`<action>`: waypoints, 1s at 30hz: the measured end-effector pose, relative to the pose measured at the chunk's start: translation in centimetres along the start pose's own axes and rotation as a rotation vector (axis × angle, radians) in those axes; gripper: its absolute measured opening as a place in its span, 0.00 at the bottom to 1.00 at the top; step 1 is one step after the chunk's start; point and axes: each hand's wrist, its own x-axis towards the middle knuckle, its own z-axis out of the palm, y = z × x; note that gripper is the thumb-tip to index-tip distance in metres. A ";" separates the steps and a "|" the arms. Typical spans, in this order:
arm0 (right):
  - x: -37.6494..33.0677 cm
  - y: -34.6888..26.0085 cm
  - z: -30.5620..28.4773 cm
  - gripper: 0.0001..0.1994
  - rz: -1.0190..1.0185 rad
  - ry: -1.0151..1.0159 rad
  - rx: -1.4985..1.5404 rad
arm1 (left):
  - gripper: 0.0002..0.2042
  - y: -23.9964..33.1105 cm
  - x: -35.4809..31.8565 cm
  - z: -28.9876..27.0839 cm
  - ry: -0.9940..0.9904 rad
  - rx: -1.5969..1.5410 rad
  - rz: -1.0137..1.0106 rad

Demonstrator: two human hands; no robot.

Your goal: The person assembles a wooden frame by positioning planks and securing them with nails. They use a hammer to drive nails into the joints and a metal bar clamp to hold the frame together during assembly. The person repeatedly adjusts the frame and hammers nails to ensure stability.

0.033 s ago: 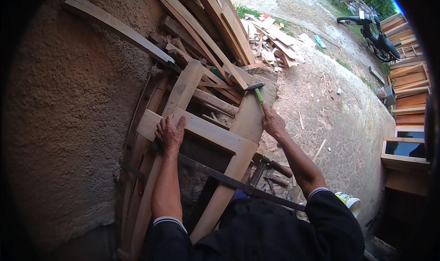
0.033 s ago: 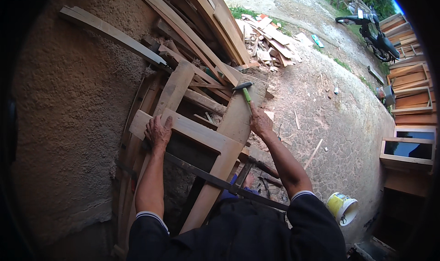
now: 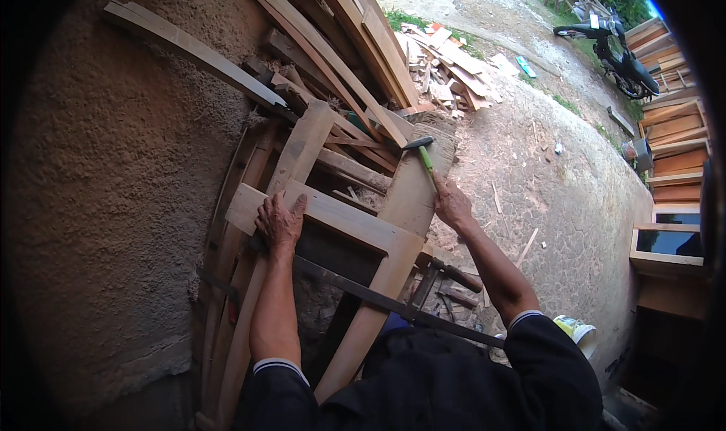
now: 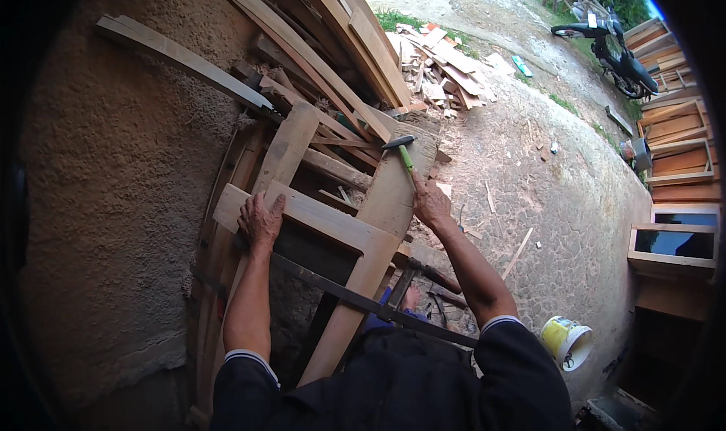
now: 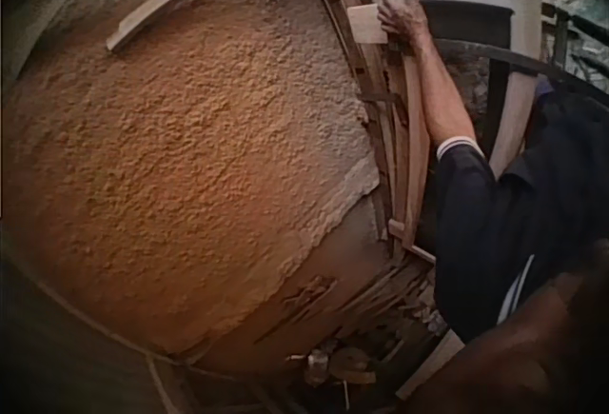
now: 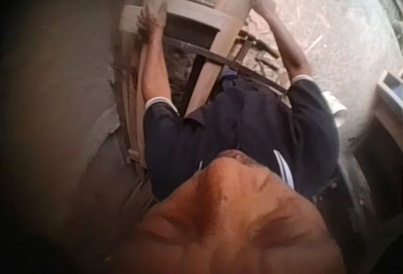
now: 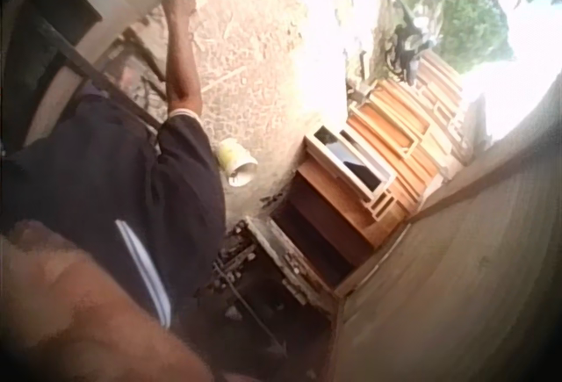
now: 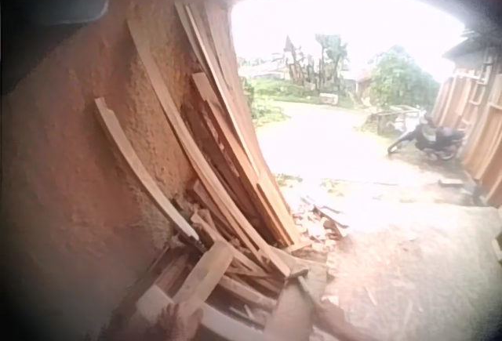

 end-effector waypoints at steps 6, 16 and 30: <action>-2.6 2.7 -0.3 0.28 -0.022 -0.024 0.169 | 0.26 0.2 1.0 0.5 -0.002 0.009 0.000; -12.5 5.6 -2.0 0.26 0.023 -0.973 0.958 | 0.19 0.2 0.9 1.1 0.026 0.041 -0.001; -12.5 2.8 -2.1 0.22 0.225 -1.145 0.816 | 0.17 0.6 0.5 0.6 0.038 0.065 0.000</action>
